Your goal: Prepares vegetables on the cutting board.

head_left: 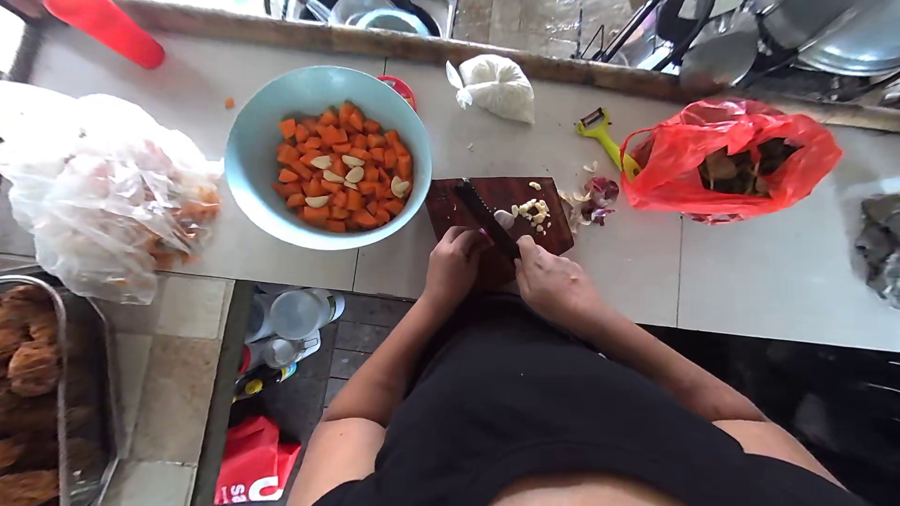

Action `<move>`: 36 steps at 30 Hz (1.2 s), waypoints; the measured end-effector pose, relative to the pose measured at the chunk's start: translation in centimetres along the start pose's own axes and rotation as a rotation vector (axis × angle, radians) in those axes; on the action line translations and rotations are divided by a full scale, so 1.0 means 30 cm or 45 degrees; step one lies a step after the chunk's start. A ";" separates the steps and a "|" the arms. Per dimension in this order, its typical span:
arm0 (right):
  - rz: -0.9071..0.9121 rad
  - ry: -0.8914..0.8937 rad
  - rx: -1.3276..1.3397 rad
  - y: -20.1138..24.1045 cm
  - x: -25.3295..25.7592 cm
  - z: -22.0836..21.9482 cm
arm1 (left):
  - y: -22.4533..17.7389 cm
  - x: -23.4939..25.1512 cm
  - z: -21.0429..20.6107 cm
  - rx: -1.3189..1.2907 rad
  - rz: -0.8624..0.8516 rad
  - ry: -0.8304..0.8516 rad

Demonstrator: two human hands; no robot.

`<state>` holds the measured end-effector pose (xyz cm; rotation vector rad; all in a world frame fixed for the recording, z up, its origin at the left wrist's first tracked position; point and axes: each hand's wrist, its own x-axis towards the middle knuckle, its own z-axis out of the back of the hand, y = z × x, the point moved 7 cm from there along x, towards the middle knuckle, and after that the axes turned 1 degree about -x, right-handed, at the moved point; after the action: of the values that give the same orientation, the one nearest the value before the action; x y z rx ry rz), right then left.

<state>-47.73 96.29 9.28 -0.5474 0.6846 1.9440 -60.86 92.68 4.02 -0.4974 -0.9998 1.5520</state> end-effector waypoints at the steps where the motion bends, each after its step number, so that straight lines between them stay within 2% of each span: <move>1: -0.015 0.017 -0.024 0.006 -0.002 -0.002 | 0.002 0.000 0.000 -0.005 -0.013 -0.015; 7: -0.118 0.183 -0.026 0.046 0.059 -0.011 | 0.014 0.000 0.001 0.011 -0.084 -0.030; 14: -0.103 0.121 0.023 0.040 0.080 -0.023 | 0.014 -0.002 0.001 0.015 -0.132 -0.026; 18: 0.037 0.004 0.162 0.006 0.095 -0.031 | 0.010 0.005 0.005 0.024 -0.139 -0.009; 22: 0.240 -0.284 0.314 -0.031 0.071 0.003 | 0.011 0.014 0.017 0.006 -0.077 0.055; 24: 0.228 -0.333 0.310 -0.034 0.047 0.020 | -0.024 0.012 0.064 0.034 -0.095 0.010; 27: 0.138 -0.163 0.225 -0.026 0.031 0.017 | -0.164 0.013 0.168 0.049 -0.331 -0.214; 29: 0.157 -0.075 0.158 -0.010 0.030 -0.015 | -0.264 0.037 0.186 0.010 -0.479 -0.222; 30: 0.165 -0.035 0.122 -0.001 0.031 -0.032 | -0.299 0.063 0.169 0.040 -0.495 -0.138; 32: 0.165 0.022 0.082 0.014 0.028 -0.054 | -0.327 0.132 0.087 0.226 -0.396 0.190; 34: 0.158 0.062 0.041 0.024 0.023 -0.063 | -0.299 0.200 -0.026 0.475 -0.156 0.623; 36: 0.157 0.090 0.042 0.026 0.021 -0.067 | -0.258 0.243 -0.117 0.693 0.036 0.904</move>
<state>-48.53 95.06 7.56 -0.5670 0.8101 2.0320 -55.41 100.46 9.91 -0.6053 -0.0216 1.4296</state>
